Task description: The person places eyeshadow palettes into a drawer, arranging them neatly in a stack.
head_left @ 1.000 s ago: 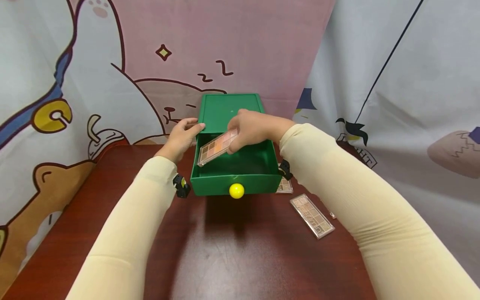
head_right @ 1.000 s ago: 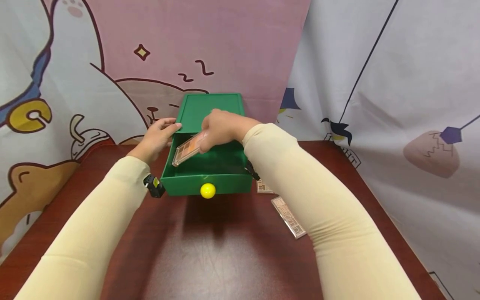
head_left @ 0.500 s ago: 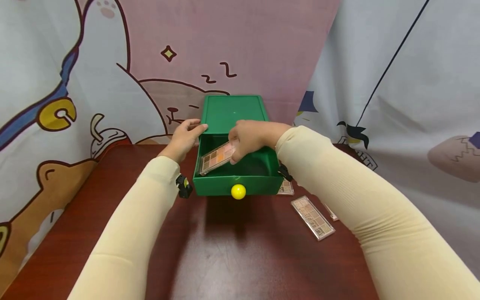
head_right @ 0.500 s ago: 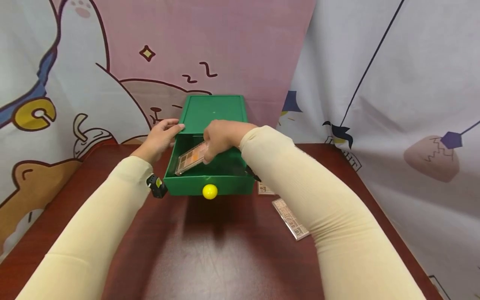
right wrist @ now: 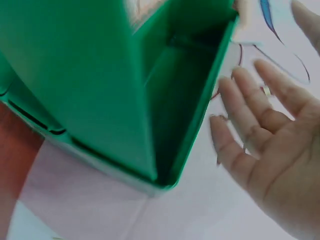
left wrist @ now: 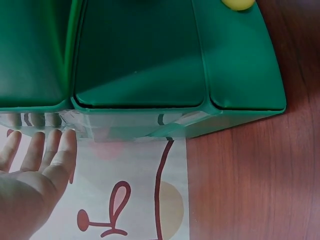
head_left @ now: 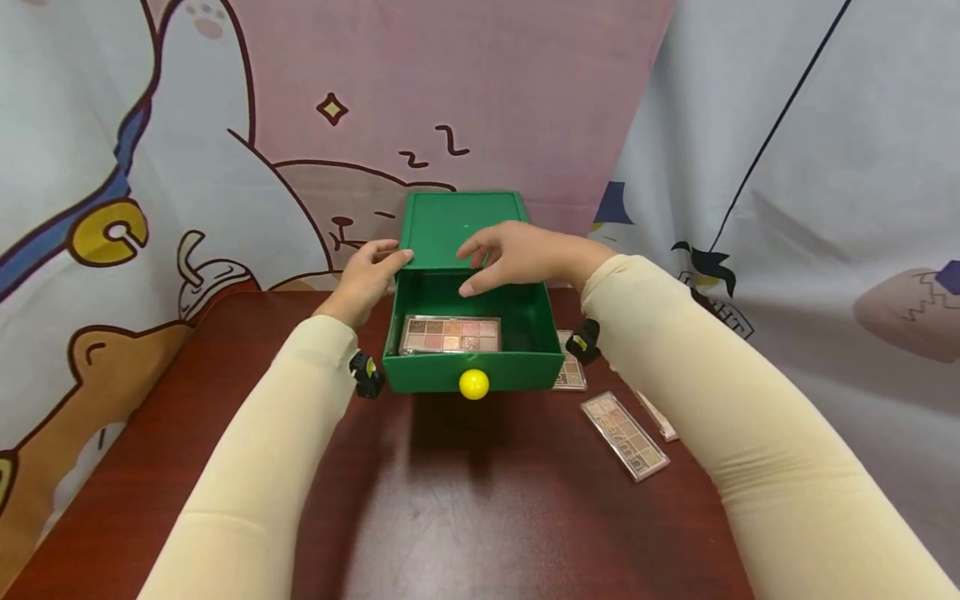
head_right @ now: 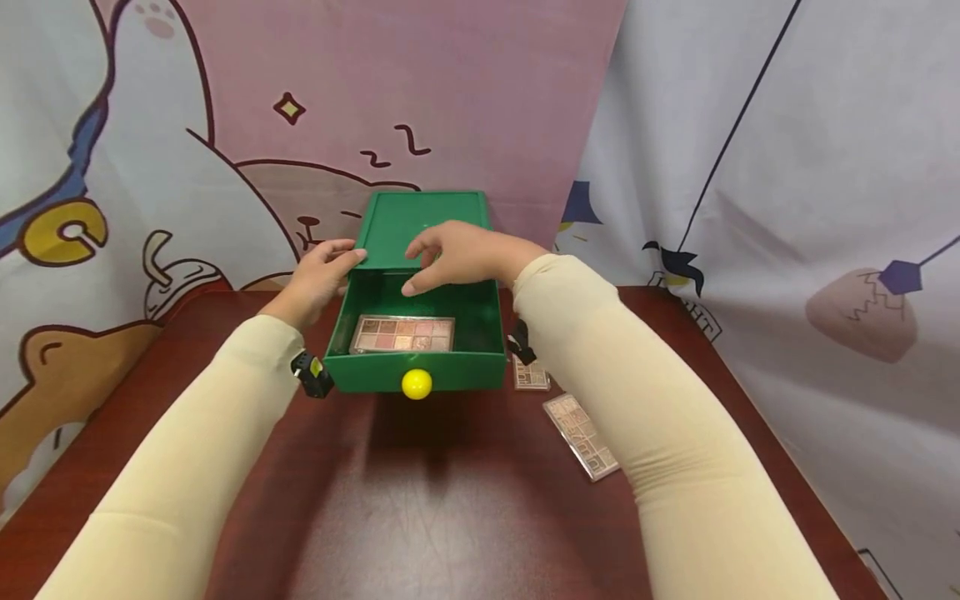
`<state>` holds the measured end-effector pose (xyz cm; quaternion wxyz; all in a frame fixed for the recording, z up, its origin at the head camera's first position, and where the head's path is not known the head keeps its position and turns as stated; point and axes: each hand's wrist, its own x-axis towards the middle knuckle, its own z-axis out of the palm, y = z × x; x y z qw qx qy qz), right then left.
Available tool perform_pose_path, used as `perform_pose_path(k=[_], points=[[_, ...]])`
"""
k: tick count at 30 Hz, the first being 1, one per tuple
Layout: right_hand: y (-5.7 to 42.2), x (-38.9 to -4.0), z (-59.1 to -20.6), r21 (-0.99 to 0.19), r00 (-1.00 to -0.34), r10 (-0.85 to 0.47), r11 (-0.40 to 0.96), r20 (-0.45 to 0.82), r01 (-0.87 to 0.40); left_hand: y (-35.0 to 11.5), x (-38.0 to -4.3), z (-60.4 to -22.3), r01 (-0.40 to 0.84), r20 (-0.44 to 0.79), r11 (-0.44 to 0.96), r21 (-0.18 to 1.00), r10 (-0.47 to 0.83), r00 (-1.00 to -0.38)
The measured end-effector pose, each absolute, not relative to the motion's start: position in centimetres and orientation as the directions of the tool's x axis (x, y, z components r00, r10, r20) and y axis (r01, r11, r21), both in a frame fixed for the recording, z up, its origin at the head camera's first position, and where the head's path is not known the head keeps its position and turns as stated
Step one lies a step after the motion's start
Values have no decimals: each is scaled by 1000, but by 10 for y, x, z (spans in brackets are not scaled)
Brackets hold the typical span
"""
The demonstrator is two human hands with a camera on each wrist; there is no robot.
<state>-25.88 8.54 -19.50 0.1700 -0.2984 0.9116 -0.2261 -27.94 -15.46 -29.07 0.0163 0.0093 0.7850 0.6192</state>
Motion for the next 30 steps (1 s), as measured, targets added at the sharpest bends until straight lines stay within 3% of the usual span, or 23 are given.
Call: perform_pose_path(k=[6, 12, 24, 30], points=[[127, -262, -207, -744, -871, -487, 560, 61, -365, -155, -279, -291, -7, -14, 236, 972, 27, -1000], [169, -262, -235, -850, -934, -315, 433, 168, -299, -154, -279, -291, -20, -25, 236, 972, 18, -1000], [242, -236, -318, -956, -997, -65, 288, 45, -62, -152, -280, -295, -19, -22, 235, 972, 11, -1000], [268, -224, -356, -926, -999, 49, 376, -15, 32, -152, -281, -296, -26, -27, 227, 973, 2, -1000]])
